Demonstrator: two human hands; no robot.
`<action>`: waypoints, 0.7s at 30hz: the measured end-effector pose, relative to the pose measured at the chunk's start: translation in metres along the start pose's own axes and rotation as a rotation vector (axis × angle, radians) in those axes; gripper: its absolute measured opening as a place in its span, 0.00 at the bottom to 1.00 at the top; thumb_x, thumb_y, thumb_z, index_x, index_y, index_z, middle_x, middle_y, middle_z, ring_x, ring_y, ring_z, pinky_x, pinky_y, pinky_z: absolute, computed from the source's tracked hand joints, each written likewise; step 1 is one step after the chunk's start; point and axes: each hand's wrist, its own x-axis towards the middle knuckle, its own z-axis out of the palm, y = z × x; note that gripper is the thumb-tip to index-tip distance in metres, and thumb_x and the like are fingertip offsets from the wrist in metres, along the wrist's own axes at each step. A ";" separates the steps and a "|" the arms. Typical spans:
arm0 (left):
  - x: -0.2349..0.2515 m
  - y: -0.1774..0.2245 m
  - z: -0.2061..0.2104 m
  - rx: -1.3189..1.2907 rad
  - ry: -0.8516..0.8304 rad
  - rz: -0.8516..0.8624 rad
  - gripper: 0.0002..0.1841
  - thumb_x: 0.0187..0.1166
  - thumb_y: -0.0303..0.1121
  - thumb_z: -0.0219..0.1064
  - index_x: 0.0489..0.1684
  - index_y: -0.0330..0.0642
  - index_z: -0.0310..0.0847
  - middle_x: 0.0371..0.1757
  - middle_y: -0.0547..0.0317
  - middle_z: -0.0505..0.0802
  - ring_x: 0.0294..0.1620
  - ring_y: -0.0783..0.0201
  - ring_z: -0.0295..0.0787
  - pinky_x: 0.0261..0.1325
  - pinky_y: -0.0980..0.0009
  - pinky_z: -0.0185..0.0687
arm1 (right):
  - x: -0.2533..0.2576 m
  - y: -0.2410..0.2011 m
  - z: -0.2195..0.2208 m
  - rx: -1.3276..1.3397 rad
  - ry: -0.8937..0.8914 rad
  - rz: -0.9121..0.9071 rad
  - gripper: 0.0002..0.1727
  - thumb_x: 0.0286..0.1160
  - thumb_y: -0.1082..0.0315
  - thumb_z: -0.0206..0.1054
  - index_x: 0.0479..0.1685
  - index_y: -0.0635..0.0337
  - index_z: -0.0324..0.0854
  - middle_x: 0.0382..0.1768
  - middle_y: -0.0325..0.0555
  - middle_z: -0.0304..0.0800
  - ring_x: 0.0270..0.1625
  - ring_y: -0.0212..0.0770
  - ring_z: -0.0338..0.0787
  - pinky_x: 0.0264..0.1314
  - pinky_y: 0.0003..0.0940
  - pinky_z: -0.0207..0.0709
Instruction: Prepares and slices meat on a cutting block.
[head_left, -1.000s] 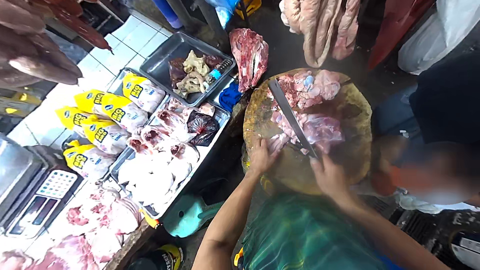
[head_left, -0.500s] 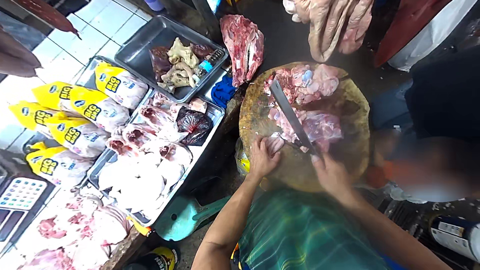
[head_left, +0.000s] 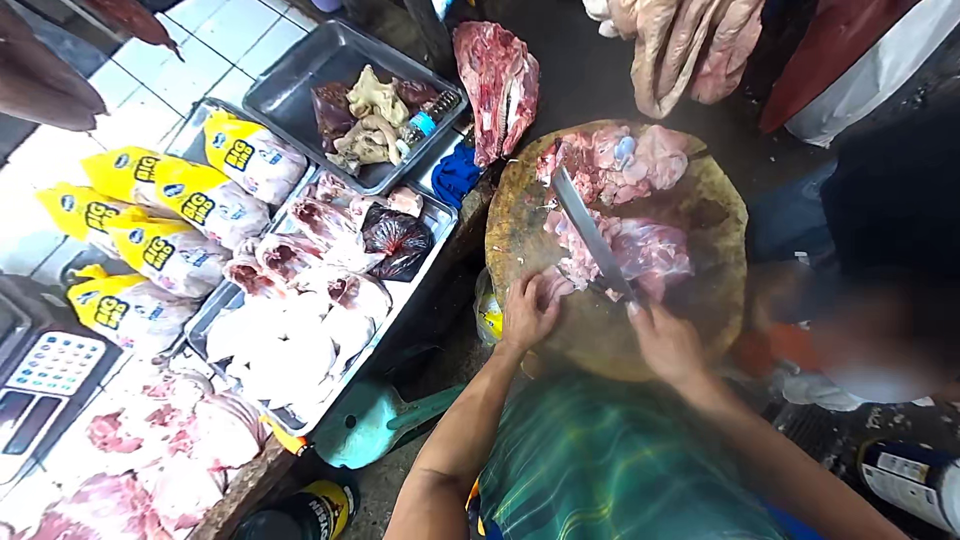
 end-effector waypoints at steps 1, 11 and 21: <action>-0.002 0.000 0.001 -0.003 0.006 0.009 0.25 0.75 0.48 0.72 0.67 0.43 0.84 0.72 0.45 0.85 0.73 0.48 0.82 0.75 0.50 0.80 | -0.002 -0.007 0.001 0.044 0.089 -0.096 0.35 0.91 0.38 0.45 0.50 0.61 0.85 0.24 0.49 0.84 0.30 0.48 0.89 0.37 0.51 0.83; -0.010 -0.011 0.010 0.029 0.012 0.171 0.12 0.80 0.36 0.68 0.54 0.43 0.91 0.63 0.52 0.91 0.71 0.53 0.84 0.74 0.57 0.81 | 0.018 0.021 0.042 -0.134 -0.308 0.166 0.40 0.88 0.31 0.41 0.52 0.60 0.85 0.41 0.58 0.92 0.51 0.58 0.93 0.55 0.62 0.83; -0.029 -0.006 -0.005 -0.038 0.165 0.077 0.16 0.74 0.37 0.70 0.57 0.42 0.89 0.64 0.46 0.89 0.67 0.49 0.85 0.70 0.53 0.82 | -0.015 -0.016 0.019 0.078 0.158 -0.239 0.32 0.91 0.40 0.48 0.41 0.62 0.82 0.19 0.44 0.80 0.24 0.42 0.84 0.29 0.44 0.81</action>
